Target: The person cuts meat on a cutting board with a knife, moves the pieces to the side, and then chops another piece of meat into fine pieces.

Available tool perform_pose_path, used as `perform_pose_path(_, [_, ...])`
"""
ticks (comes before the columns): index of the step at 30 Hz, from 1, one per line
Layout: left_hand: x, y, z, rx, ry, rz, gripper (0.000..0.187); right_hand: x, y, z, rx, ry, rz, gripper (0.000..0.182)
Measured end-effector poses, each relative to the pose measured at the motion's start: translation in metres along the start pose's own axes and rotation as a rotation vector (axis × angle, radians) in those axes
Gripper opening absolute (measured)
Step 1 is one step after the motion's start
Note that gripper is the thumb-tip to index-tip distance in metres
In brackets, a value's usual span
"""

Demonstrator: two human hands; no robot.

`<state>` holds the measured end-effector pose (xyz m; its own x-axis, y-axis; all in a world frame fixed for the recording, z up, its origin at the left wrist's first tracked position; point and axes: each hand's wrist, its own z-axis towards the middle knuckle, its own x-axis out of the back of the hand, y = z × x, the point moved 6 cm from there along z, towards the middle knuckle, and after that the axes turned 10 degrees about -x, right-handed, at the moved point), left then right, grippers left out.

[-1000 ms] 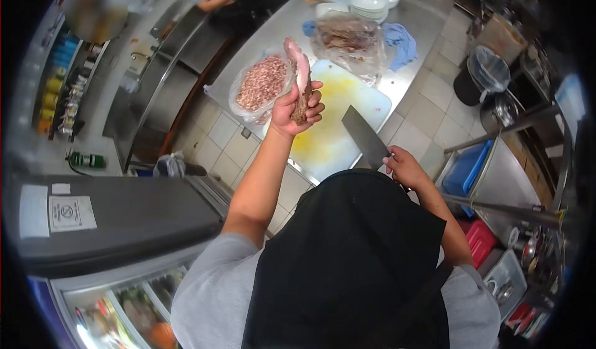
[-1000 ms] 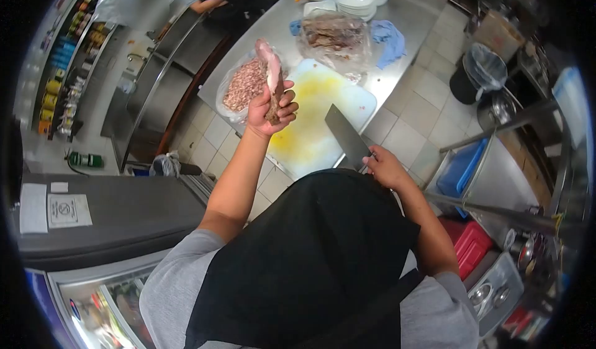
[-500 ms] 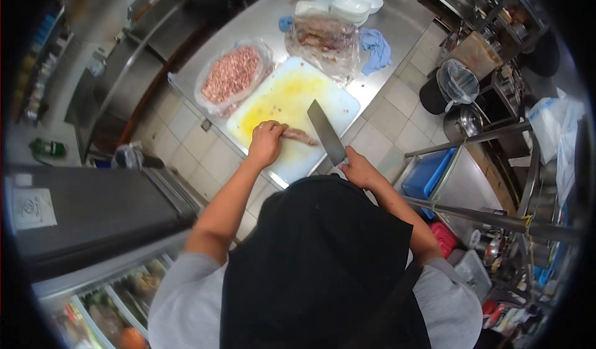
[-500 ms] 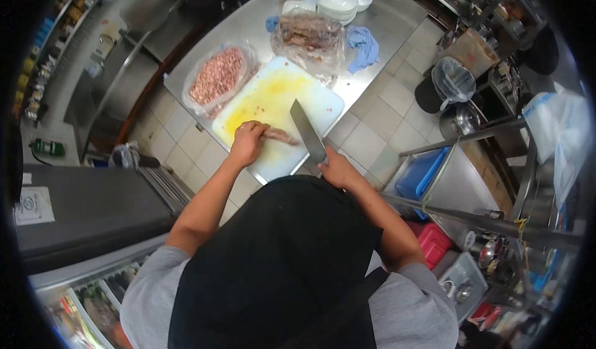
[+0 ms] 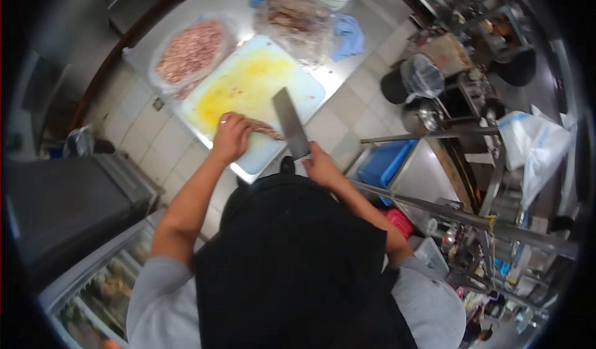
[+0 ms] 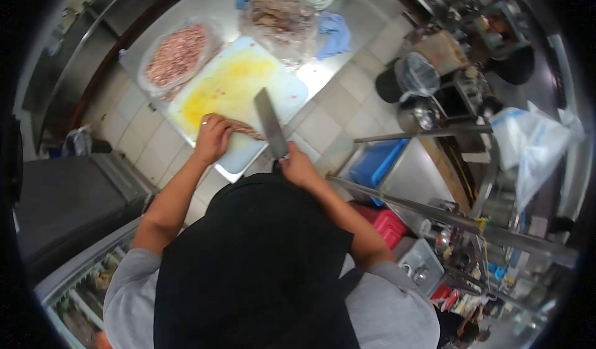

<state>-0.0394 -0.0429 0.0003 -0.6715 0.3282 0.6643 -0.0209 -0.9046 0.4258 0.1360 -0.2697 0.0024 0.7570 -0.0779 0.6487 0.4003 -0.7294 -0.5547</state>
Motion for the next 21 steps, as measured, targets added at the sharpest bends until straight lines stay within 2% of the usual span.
perform_pose_path(1, [0.002,0.004,0.004,0.037,0.002,0.010,0.017,0.000,-0.003,-0.002,0.083,0.055,-0.011,0.045])
perform_pose_path(6, [-0.007,-0.005,-0.005,0.026,-0.088,0.021,0.019,0.021,-0.009,-0.015,-0.013,0.021,0.030,0.040])
perform_pose_path(7, [-0.005,-0.005,-0.003,0.041,-0.098,0.037,0.019,0.030,-0.017,-0.021,0.054,0.095,0.017,0.040])
perform_pose_path(10, [-0.004,0.001,0.000,0.011,-0.134,0.034,0.019,0.043,-0.033,-0.031,0.033,0.045,0.007,0.043])
perform_pose_path(13, [-0.009,0.002,0.000,-0.002,-0.149,0.061,0.022,0.040,-0.029,-0.029,0.055,0.072,0.057,0.037])
perform_pose_path(15, [-0.009,0.008,0.000,-0.021,-0.146,0.143,0.026,0.027,-0.022,-0.019,0.083,-0.006,-0.122,0.029])
perform_pose_path(17, [-0.013,0.012,0.001,-0.015,-0.123,0.168,0.027,0.023,-0.020,-0.016,0.078,0.005,-0.123,0.026])
perform_pose_path(19, [-0.010,0.020,-0.001,0.034,-0.018,0.176,0.026,0.023,-0.019,-0.018,0.059,-0.001,-0.128,0.023])
perform_pose_path(21, [-0.010,0.028,-0.001,0.069,-0.036,0.233,0.027,0.025,-0.020,-0.017,0.051,-0.013,-0.171,0.023])
